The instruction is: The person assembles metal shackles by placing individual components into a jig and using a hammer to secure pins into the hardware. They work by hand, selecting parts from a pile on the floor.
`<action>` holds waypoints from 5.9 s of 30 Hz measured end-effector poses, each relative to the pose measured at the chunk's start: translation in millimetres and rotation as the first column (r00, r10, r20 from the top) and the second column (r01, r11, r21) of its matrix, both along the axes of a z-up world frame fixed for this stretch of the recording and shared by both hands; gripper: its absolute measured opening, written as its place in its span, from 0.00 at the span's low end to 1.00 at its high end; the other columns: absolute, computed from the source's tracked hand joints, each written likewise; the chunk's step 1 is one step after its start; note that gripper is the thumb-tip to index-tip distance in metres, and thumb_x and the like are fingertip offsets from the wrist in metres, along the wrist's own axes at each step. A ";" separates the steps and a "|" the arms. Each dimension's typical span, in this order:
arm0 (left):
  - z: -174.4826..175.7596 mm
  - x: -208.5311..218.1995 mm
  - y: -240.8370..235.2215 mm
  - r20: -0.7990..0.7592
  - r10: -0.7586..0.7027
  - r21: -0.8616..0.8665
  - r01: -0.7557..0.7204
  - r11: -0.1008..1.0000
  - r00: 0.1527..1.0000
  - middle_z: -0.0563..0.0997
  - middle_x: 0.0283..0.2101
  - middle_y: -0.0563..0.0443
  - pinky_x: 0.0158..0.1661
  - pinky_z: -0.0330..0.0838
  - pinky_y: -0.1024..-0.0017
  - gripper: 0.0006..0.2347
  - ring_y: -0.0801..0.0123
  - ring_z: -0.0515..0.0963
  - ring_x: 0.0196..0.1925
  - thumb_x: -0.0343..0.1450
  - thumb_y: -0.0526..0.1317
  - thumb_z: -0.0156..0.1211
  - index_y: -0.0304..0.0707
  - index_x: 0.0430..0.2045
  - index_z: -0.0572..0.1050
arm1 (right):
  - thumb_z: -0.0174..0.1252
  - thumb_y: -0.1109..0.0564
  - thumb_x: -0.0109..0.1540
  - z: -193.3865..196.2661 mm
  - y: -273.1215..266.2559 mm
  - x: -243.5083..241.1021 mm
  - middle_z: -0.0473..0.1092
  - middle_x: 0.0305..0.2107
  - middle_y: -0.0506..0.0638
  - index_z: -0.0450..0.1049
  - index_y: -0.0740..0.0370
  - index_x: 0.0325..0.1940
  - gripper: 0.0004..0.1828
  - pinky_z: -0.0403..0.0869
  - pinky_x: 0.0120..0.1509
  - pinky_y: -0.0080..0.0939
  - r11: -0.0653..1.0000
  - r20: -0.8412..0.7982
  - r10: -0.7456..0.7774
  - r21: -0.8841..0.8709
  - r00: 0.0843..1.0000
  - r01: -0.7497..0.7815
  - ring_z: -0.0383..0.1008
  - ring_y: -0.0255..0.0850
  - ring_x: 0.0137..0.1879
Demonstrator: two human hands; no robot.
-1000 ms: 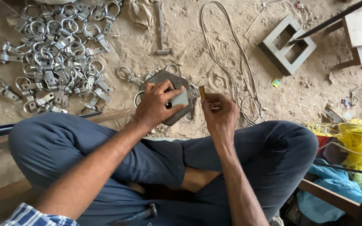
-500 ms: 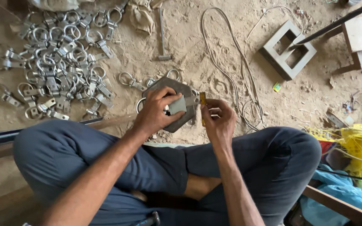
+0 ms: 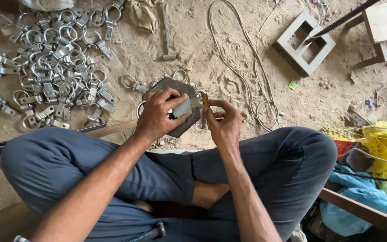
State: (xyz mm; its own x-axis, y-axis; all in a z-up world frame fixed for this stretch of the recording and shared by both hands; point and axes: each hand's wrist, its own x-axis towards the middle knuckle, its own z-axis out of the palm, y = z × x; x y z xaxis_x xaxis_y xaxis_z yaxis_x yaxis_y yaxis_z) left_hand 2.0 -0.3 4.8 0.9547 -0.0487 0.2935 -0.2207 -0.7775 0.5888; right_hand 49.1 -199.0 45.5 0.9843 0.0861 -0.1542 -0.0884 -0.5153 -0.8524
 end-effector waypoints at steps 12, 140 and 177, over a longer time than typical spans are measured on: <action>-20.8 3.6 -0.3 -0.021 0.003 0.089 -0.001 0.996 1.000 0.79 0.46 0.54 0.52 0.65 0.62 0.24 0.66 0.75 0.47 0.66 0.55 0.72 0.42 0.52 0.81 | 0.64 0.61 0.61 -14.0 -1.6 -0.4 0.77 0.42 0.52 0.80 0.65 0.45 0.09 0.80 0.27 0.30 0.987 0.239 0.104 0.097 0.965 -0.131 0.83 0.35 0.32; 0.8 9.6 -2.9 -0.034 -0.025 0.087 0.028 0.996 0.999 0.78 0.49 0.49 0.49 0.64 0.57 0.22 0.56 0.74 0.49 0.67 0.51 0.68 0.42 0.52 0.80 | 0.67 0.62 0.58 -2.3 26.6 -6.9 0.76 0.28 0.53 0.79 0.65 0.33 0.03 0.74 0.30 0.41 0.986 0.274 0.132 -0.132 0.953 -0.098 0.78 0.41 0.26; -15.8 4.5 -4.1 0.103 0.047 0.058 -0.054 0.997 0.994 0.77 0.45 0.51 0.61 0.59 0.54 0.22 0.59 0.75 0.53 0.68 0.56 0.65 0.46 0.52 0.80 | 0.62 0.65 0.63 -24.1 -27.7 0.5 0.78 0.37 0.51 0.77 0.68 0.60 0.20 0.66 0.31 0.32 0.921 0.073 -0.265 0.313 0.961 0.230 0.71 0.32 0.31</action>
